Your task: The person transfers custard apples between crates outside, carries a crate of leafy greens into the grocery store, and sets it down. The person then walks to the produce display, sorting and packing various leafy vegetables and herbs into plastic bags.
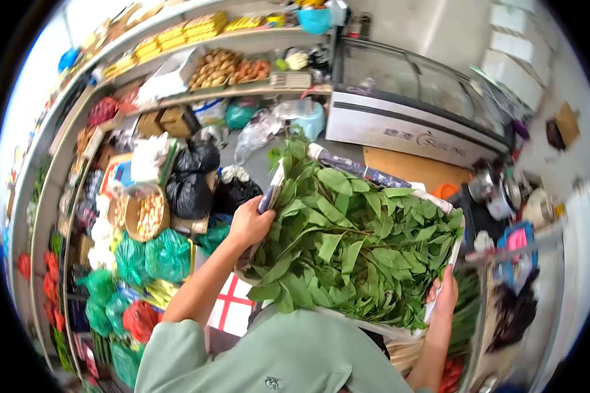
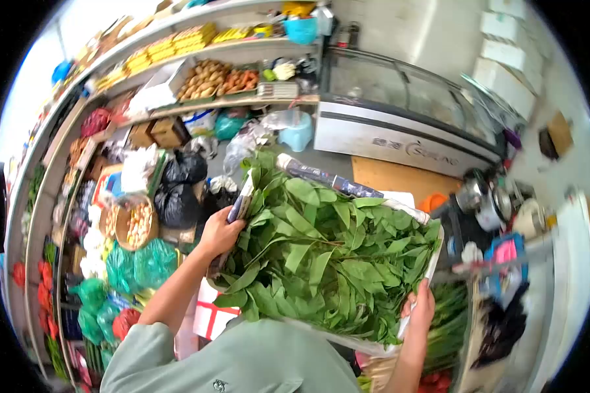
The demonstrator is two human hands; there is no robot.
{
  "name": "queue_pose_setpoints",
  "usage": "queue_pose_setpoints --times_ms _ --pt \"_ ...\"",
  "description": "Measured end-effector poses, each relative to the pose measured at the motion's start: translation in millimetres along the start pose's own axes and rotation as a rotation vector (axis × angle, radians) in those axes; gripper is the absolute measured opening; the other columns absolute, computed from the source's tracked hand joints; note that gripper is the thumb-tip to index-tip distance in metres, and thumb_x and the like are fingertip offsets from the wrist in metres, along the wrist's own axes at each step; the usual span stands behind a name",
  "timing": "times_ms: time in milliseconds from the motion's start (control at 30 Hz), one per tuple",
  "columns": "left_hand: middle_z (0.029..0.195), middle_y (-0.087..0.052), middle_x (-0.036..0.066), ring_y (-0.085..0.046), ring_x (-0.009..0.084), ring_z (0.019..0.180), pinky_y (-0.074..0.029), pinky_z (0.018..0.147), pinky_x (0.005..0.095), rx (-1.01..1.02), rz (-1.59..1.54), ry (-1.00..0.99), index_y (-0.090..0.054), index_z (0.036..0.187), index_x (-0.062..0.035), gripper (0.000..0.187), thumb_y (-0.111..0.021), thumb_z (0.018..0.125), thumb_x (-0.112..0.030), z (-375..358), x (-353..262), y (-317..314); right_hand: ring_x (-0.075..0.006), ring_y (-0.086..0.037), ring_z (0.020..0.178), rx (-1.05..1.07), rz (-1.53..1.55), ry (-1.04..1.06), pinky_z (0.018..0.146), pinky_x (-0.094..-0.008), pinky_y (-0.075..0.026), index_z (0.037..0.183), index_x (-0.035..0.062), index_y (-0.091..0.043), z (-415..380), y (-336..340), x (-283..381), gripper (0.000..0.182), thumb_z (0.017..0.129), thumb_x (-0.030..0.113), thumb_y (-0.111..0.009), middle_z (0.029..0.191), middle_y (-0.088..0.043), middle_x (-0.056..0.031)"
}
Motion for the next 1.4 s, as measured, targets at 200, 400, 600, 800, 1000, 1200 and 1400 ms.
queue_pose_setpoints --times_ms 200,400,600,800,1000,1200,1400 --pt "0.08 -0.063 0.026 -0.062 0.0446 0.082 -0.048 0.077 0.0499 -0.095 -0.023 0.202 -0.061 0.085 0.0003 0.026 -0.058 0.078 -0.025 78.2 31.6 -9.1 -0.0092 -0.038 0.04 0.215 -0.157 -0.01 0.037 -0.0269 -0.033 0.093 0.0138 -0.047 151.1 -108.4 43.3 0.036 0.098 0.047 -0.059 0.063 -0.041 0.0036" --pt "0.086 -0.066 0.026 -0.064 0.0437 0.088 -0.049 0.082 0.0495 -0.15 -0.15 0.379 -0.064 0.091 -0.0003 0.028 -0.058 0.077 -0.024 201.3 78.4 -21.0 -0.0085 -0.04 0.04 0.37 -0.247 0.039 0.036 -0.0253 -0.033 0.092 0.0137 -0.045 280.2 -258.5 87.2 0.032 0.096 0.038 -0.066 0.062 -0.041 0.0037" --pt "0.085 -0.065 0.025 -0.062 0.0456 0.087 -0.048 0.08 0.0517 -0.268 -0.138 0.394 -0.062 0.085 -0.0014 0.026 -0.056 0.076 -0.025 318.4 92.8 17.0 -0.0075 -0.037 0.04 0.419 -0.291 0.039 0.035 -0.0252 -0.03 0.096 0.0117 -0.047 372.5 -398.0 136.8 0.034 0.097 0.042 -0.063 0.062 -0.04 0.004" --pt "0.086 -0.065 0.025 -0.062 0.0455 0.087 -0.048 0.079 0.052 -0.454 -0.11 0.451 -0.061 0.086 -0.0015 0.025 -0.056 0.076 -0.024 386.5 117.7 61.2 -0.0076 -0.036 0.037 0.55 -0.342 0.111 0.032 -0.0251 -0.03 0.083 0.0144 -0.044 449.7 -551.6 165.5 0.038 0.099 0.046 -0.057 0.061 -0.039 0.004" --pt "0.086 -0.064 0.023 -0.061 0.0441 0.087 -0.048 0.08 0.0504 -0.67 -0.101 0.657 -0.061 0.087 -0.0022 0.025 -0.055 0.076 -0.024 418.3 147.2 78.1 -0.0075 -0.037 0.038 0.914 -0.464 0.082 0.033 -0.0248 -0.031 0.084 0.0142 -0.043 525.5 -746.1 153.1 0.035 0.101 0.042 -0.054 0.063 -0.04 0.0038" --pt "0.081 -0.063 0.022 -0.061 0.0417 0.081 -0.047 0.074 0.0475 -0.869 -0.132 0.951 -0.059 0.085 -0.0024 0.025 -0.056 0.077 -0.026 428.1 161.9 53.9 -0.0079 -0.038 0.04 1.249 -0.612 0.051 0.035 -0.0257 -0.032 0.085 0.0137 -0.045 575.5 -922.7 148.3 0.035 0.101 0.043 -0.055 0.064 -0.041 0.004" --pt "0.079 -0.062 0.023 -0.058 0.045 0.079 -0.045 0.073 0.0517 -0.969 -0.226 1.218 -0.056 0.079 -0.0018 0.022 -0.056 0.076 -0.023 424.9 152.5 13.1 -0.0085 -0.035 0.038 1.423 -0.785 -0.108 0.035 -0.0261 -0.03 0.099 0.0107 -0.051 580.5 -1022.0 115.5 0.032 0.102 0.042 -0.053 0.064 -0.038 0.0036"
Point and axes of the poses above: each hand's wrist, its own z-axis towards the middle knuckle, its own y-axis out of the back of the hand, x = y × z, the point moved 7 cm from there along z, towards the middle knuckle
